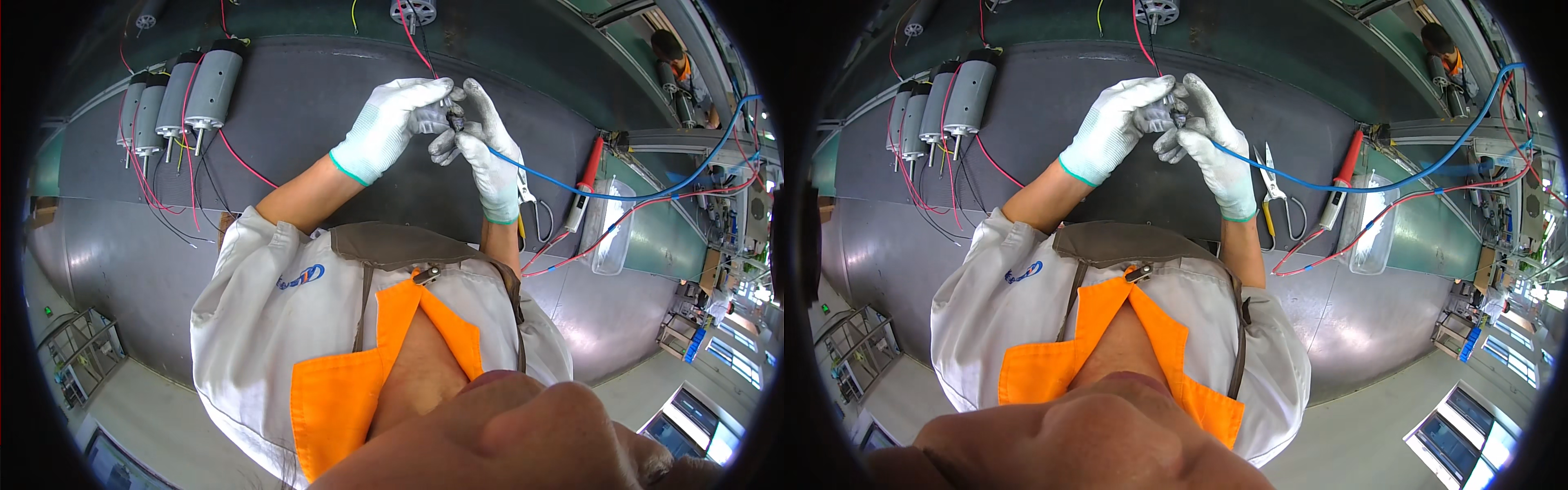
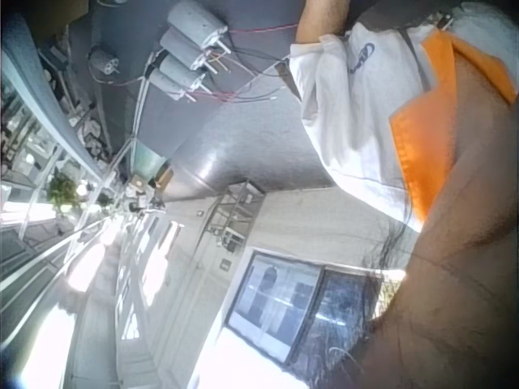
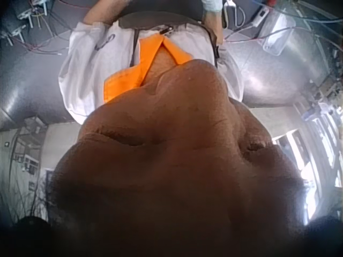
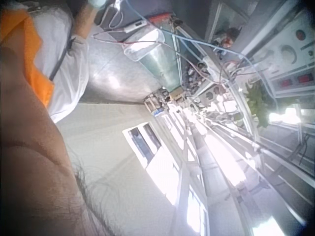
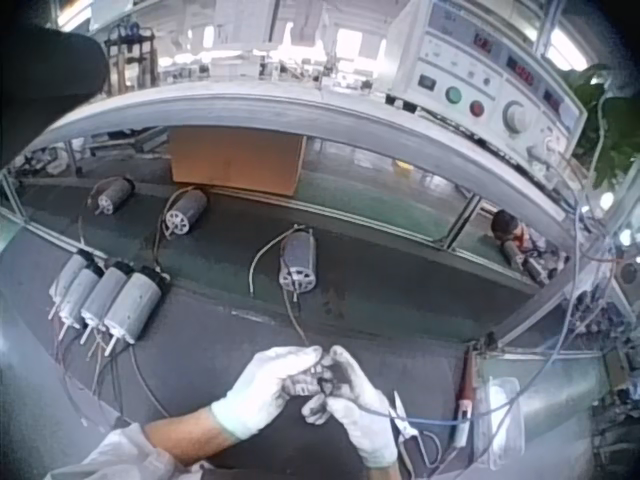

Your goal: The person puts on white gloves and proceeds to test several cylindrical electric motors on a workbench. They use a red multimeter probe to check the electrical connections on the motors, handling each unit individually and placing them back on the table after testing.

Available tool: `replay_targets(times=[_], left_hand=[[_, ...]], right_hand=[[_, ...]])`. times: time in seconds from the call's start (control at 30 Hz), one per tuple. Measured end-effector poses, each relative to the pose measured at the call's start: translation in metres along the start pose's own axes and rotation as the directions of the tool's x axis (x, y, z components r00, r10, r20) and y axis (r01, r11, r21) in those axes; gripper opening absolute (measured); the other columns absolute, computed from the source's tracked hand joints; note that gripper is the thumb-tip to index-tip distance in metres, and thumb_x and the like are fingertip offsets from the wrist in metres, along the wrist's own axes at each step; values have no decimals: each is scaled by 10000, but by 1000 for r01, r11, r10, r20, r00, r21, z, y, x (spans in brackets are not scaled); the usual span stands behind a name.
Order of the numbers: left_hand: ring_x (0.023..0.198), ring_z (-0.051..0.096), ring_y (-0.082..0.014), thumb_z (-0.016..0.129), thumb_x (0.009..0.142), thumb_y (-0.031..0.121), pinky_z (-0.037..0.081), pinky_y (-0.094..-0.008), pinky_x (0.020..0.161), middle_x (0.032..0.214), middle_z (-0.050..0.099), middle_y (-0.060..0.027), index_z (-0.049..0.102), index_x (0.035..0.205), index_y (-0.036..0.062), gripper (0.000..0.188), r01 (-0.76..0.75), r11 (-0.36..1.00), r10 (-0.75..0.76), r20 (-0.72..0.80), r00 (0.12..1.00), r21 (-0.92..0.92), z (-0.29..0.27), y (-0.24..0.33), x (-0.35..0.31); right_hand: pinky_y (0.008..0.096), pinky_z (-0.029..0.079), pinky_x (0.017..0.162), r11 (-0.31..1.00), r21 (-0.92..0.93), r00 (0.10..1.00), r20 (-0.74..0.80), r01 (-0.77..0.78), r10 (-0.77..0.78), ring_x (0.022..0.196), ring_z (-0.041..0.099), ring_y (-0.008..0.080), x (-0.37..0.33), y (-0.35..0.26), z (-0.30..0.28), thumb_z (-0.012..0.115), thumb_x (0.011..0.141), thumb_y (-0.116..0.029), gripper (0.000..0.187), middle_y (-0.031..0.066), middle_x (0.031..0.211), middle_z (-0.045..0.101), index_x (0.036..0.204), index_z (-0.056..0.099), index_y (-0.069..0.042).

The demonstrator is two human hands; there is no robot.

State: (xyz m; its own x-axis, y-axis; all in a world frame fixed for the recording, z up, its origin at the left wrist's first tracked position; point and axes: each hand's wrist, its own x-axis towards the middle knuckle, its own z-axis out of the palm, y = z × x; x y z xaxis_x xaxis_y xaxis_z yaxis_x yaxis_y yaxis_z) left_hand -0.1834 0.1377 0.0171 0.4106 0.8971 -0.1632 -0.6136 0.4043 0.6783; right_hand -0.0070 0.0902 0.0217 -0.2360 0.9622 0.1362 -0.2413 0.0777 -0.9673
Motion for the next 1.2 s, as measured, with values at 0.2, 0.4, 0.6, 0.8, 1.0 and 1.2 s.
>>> replay_targets(times=[0.2,0.4,0.6,0.8,1.0,1.2], left_hand=[[592,620,-236,547,1047,237,488,-363,550,827,691,-137,690,1034,-28,302,64,995,-57,99,993,-74,-7,-5,6],[577,600,-199,568,1035,249,468,-337,522,818,685,-132,682,1026,-24,296,-11,999,11,5,1000,30,0,-6,1],[530,538,-144,664,987,205,423,-299,458,824,672,-115,686,1031,-50,259,-84,996,80,-96,992,-38,15,-6,-15],[518,490,-106,635,1001,210,389,-274,438,812,669,-104,681,1045,-45,263,-135,984,155,-192,969,117,23,-11,-13],[551,481,-92,593,1020,239,378,-262,472,840,683,-70,693,1084,3,265,-58,997,54,-66,996,-57,-5,-24,5],[962,690,-314,546,1042,179,550,-456,884,1120,690,-175,619,1187,-40,273,-195,961,178,-102,979,-197,-42,-24,25]], right_hand=[[293,575,684,1000,14,1000,-21,12,-12,806,724,205,0,5,-1,672,960,-191,723,177,981,732,1565,337,18],[284,575,681,1000,24,1000,-9,-2,2,778,723,198,1,3,-2,656,957,-143,699,172,970,740,1557,345,35],[256,560,638,995,86,992,-123,42,-31,729,709,170,3,10,16,587,928,-23,652,162,949,740,1548,386,10],[252,555,622,998,64,992,-129,-8,16,733,708,165,4,11,13,573,921,-12,655,158,944,739,1542,370,42],[239,552,620,985,169,985,-166,-15,44,723,704,156,14,21,13,634,937,-40,655,134,927,732,1539,382,21],[405,543,826,368,-923,924,-234,-114,-302,940,692,287,-37,-18,-90,762,834,-157,604,187,1120,707,1384,555,-15]])
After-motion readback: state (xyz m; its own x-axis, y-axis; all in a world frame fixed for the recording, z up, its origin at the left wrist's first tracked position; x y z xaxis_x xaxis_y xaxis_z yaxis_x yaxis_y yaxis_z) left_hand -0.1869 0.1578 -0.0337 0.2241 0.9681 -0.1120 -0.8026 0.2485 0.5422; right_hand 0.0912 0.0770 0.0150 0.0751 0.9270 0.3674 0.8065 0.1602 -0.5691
